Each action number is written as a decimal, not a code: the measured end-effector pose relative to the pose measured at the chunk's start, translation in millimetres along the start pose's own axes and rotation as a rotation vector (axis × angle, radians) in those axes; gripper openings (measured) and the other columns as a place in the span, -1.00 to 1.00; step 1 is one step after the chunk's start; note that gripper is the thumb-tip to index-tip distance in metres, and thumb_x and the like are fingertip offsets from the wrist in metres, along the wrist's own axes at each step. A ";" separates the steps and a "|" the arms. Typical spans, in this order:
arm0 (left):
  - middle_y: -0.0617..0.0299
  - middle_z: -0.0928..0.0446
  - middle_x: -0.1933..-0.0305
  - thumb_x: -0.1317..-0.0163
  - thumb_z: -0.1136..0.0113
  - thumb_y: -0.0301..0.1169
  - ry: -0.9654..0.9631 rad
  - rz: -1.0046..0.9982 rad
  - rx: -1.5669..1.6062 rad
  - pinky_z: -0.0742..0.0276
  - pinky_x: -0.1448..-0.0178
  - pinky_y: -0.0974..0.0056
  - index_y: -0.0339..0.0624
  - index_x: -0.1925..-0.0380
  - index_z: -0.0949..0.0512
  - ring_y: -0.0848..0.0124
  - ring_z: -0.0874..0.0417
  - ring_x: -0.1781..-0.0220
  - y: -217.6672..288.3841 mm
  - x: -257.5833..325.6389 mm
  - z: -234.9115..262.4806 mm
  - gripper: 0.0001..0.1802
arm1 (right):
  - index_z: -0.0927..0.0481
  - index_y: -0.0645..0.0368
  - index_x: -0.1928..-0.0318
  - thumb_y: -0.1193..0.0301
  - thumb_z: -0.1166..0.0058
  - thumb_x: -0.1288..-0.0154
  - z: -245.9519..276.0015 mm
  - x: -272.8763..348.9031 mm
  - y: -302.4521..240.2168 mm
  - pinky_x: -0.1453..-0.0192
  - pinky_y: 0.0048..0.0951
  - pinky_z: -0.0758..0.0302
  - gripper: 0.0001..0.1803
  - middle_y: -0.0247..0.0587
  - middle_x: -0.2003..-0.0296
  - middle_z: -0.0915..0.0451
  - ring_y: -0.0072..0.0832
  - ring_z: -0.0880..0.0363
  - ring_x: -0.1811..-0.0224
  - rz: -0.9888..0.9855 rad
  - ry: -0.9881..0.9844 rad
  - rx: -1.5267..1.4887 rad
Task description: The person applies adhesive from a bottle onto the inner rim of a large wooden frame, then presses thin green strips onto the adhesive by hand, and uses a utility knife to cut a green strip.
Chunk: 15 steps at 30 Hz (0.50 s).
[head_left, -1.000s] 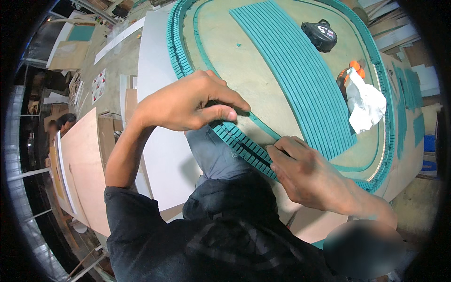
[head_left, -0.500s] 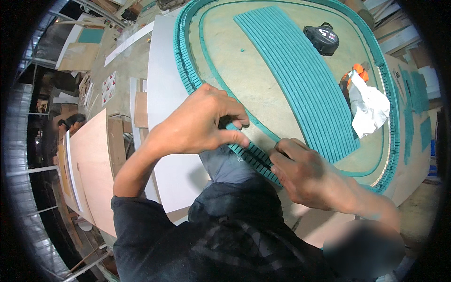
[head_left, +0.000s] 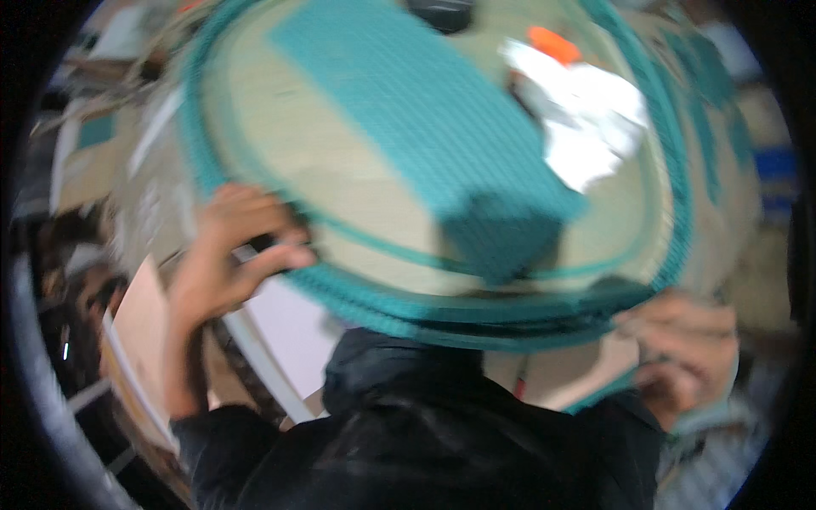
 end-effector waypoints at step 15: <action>0.08 -0.63 0.34 -0.29 -0.36 -0.16 0.050 -0.052 -0.160 -0.36 -0.20 0.03 -0.34 0.41 -0.65 0.10 -0.56 0.20 21.4 5.9 6.7 -0.61 | -0.23 0.32 -0.53 0.42 -0.51 -0.21 -248.9 373.3 316.1 0.31 -0.44 -0.58 -0.03 -0.08 0.05 -0.53 -0.57 -0.51 0.42 -1.243 0.659 -0.416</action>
Point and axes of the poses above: each hand's wrist, its own x-axis away from the middle knuckle, its own z-axis out of the back of the hand, y = z × x, the point moved 6 cm from there along -x, towards the middle knuckle
